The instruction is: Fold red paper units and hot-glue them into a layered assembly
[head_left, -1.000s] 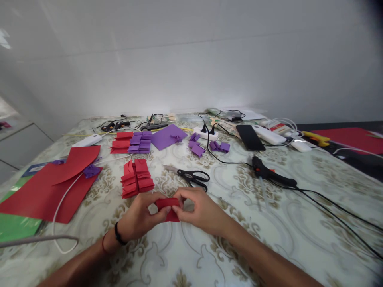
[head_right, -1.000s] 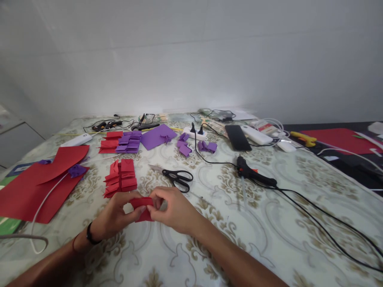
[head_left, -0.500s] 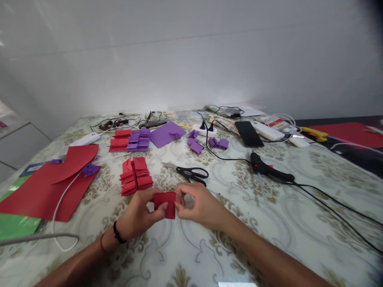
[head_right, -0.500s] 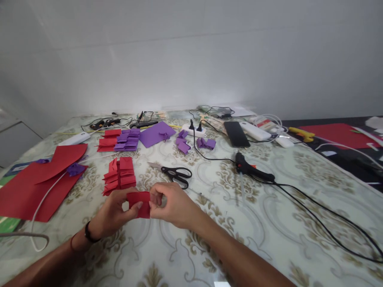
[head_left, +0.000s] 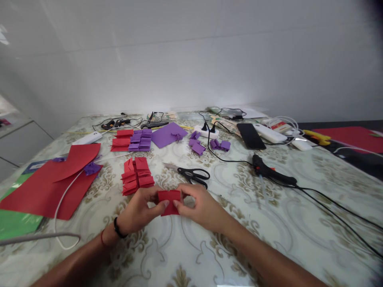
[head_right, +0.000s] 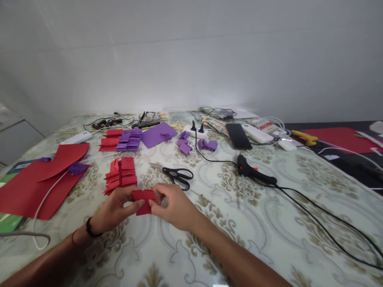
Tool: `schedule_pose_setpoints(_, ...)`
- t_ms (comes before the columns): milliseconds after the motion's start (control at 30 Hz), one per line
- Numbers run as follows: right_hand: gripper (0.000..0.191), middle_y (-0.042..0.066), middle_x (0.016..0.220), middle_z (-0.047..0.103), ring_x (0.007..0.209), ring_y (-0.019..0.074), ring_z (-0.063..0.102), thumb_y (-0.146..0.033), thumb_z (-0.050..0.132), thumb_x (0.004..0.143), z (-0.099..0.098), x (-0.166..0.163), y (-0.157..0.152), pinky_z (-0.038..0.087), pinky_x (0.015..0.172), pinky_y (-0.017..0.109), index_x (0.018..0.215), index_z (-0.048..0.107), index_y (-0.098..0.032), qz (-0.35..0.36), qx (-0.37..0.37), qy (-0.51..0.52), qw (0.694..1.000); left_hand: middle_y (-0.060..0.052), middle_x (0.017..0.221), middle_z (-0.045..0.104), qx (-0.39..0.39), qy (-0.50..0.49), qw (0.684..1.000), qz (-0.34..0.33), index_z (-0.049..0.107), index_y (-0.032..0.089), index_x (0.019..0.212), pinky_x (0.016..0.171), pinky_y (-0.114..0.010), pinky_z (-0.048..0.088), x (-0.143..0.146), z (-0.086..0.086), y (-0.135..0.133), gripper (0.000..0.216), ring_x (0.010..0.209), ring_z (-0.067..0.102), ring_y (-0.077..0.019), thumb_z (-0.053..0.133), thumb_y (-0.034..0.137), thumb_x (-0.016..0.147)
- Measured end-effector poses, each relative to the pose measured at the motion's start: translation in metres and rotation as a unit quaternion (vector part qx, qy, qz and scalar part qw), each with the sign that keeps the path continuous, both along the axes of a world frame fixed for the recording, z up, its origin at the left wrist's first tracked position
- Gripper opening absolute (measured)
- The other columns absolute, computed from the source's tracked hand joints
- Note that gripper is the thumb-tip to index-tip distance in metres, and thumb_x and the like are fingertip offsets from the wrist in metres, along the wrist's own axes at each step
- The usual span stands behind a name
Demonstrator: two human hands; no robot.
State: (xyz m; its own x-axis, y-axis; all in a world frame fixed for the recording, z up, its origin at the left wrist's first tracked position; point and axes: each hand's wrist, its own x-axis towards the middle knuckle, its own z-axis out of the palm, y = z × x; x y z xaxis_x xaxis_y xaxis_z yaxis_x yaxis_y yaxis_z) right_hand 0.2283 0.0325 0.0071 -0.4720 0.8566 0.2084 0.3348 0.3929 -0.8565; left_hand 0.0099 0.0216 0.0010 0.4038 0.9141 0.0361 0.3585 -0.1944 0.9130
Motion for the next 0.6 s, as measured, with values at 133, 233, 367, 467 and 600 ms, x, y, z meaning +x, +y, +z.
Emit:
schedule_pose_setpoints(133,0.015,-0.004,0.065,0.054,0.064,0.0135,0.048,-0.022,0.061,0.082,0.0,0.001,0.0,0.035,0.062,0.025,0.07,0.052,-0.02,0.001,-0.006,0.011,1.0,-0.002,0.074,0.069,-0.032,-0.031,0.999,-0.009,0.067,0.016,0.082,0.065,-0.025,0.048,-0.002,-0.002,0.001,0.025,0.07,0.064,-0.0169,0.064,0.038,0.094)
schedule_pose_setpoints(233,0.011,-0.003,0.069,0.058,0.067,0.0147,0.052,-0.023,0.061,0.083,-0.003,-0.002,-0.002,0.037,0.064,0.025,0.073,0.057,-0.019,0.018,-0.025,0.01,0.999,-0.002,0.077,0.07,-0.037,-0.025,0.999,-0.02,0.067,0.016,0.086,0.067,-0.025,0.048,0.0,-0.001,0.0,0.021,0.071,0.063,-0.0166,0.065,0.036,0.092)
schedule_pose_setpoints(367,0.009,-0.003,0.072,0.058,0.07,0.0149,0.053,-0.021,0.062,0.082,-0.006,-0.007,-0.005,0.038,0.065,0.025,0.074,0.058,-0.019,0.021,-0.032,0.009,0.999,-0.001,0.075,0.067,-0.027,-0.005,0.999,-0.024,0.067,0.016,0.087,0.066,-0.025,0.046,0.002,-0.002,-0.001,0.015,0.069,0.059,-0.0153,0.064,0.031,0.089)
schedule_pose_setpoints(467,0.012,-0.004,0.069,0.056,0.068,0.0138,0.051,-0.019,0.064,0.08,-0.006,-0.009,-0.007,0.036,0.063,0.025,0.072,0.055,-0.02,0.026,-0.037,0.017,0.999,0.0,0.074,0.064,-0.017,0.013,0.999,-0.027,0.065,0.016,0.083,0.066,-0.024,0.045,0.002,-0.004,-0.003,0.014,0.07,0.057,-0.0148,0.064,0.03,0.087)
schedule_pose_setpoints(600,0.015,-0.005,0.066,0.052,0.065,0.0128,0.047,-0.019,0.064,0.077,-0.003,-0.011,-0.01,0.033,0.061,0.024,0.068,0.052,-0.02,0.025,-0.049,0.025,0.998,0.002,0.073,0.061,-0.007,0.022,0.999,-0.03,0.063,0.017,0.079,0.064,-0.024,0.042,0.002,-0.003,-0.006,0.016,0.069,0.054,-0.0139,0.066,0.031,0.086)
